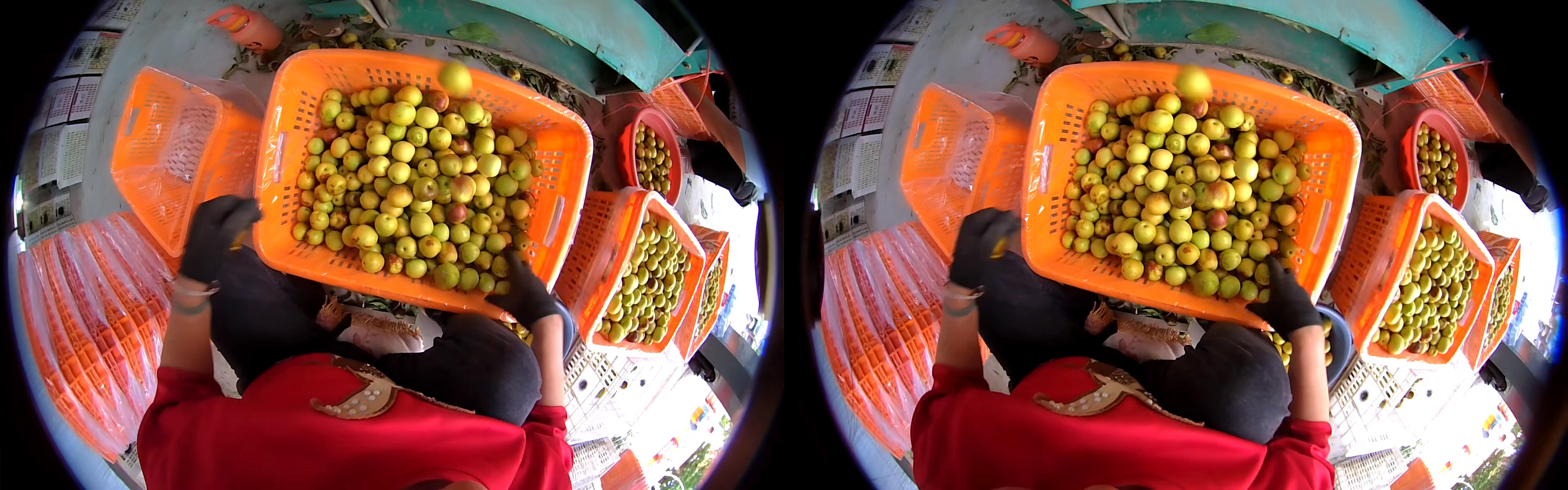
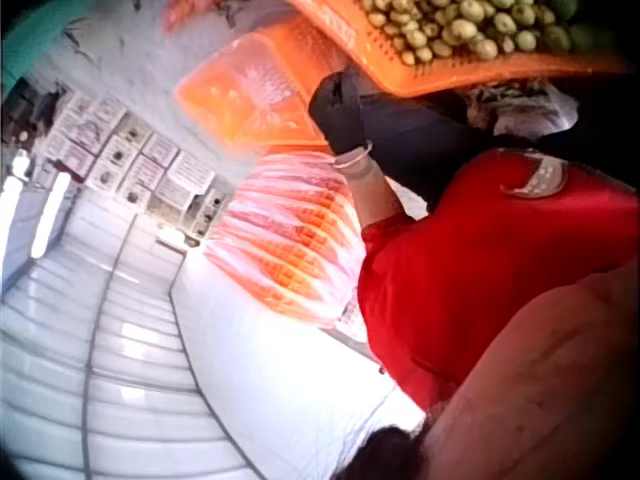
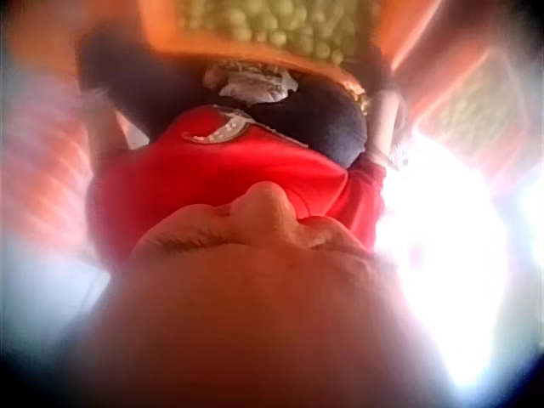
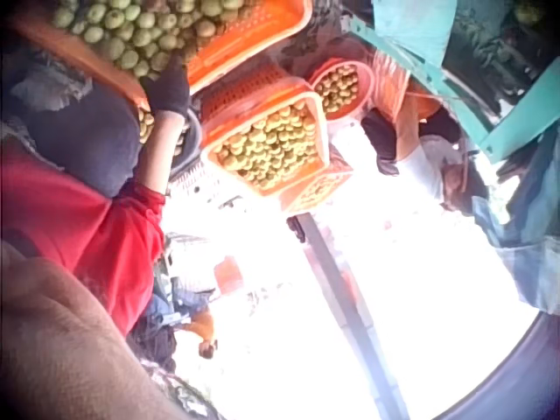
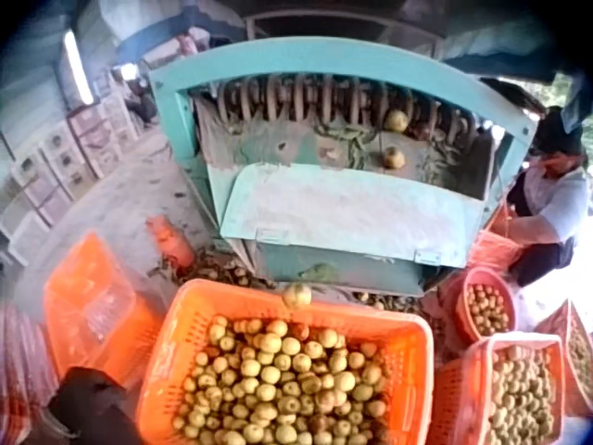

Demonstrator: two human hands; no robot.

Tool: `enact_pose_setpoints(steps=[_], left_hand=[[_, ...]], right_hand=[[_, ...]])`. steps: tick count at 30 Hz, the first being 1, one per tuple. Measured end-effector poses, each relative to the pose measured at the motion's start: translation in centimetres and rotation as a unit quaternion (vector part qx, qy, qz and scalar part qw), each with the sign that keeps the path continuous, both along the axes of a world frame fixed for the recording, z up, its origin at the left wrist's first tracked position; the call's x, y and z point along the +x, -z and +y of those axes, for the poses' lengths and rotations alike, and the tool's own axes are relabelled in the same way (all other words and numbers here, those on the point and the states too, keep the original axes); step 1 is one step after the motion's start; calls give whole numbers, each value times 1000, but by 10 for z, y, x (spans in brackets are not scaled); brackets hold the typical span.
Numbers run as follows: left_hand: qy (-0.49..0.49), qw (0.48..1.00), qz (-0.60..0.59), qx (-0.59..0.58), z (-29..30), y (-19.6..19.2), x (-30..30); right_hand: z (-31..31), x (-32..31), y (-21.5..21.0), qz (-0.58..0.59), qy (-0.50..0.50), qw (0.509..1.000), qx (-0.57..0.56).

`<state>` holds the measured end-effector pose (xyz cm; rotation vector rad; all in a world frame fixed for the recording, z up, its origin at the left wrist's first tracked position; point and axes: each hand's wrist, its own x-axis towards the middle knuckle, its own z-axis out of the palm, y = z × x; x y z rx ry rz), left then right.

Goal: The person sits and sorts green plums from an orange basket into a blue bowl, picking them one by one and occasionally tossing them. The person wears black gloves and a red shirt while working at a fruit processing station.

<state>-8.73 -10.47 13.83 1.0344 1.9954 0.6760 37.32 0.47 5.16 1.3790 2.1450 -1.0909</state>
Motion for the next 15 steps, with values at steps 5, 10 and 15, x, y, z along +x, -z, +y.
enact_pose_setpoints(steps=[5,10,15], left_hand=[[-214,852,-455,-144,48,58,30],[-213,839,-491,-95,57,76,23],[-72,945,-315,-42,60,82,25]], right_hand=[[-32,-25,75,285,207,936,-3],[-3,-63,73,207,224,952,37],[20,-80,67,398,258,878,-59]])
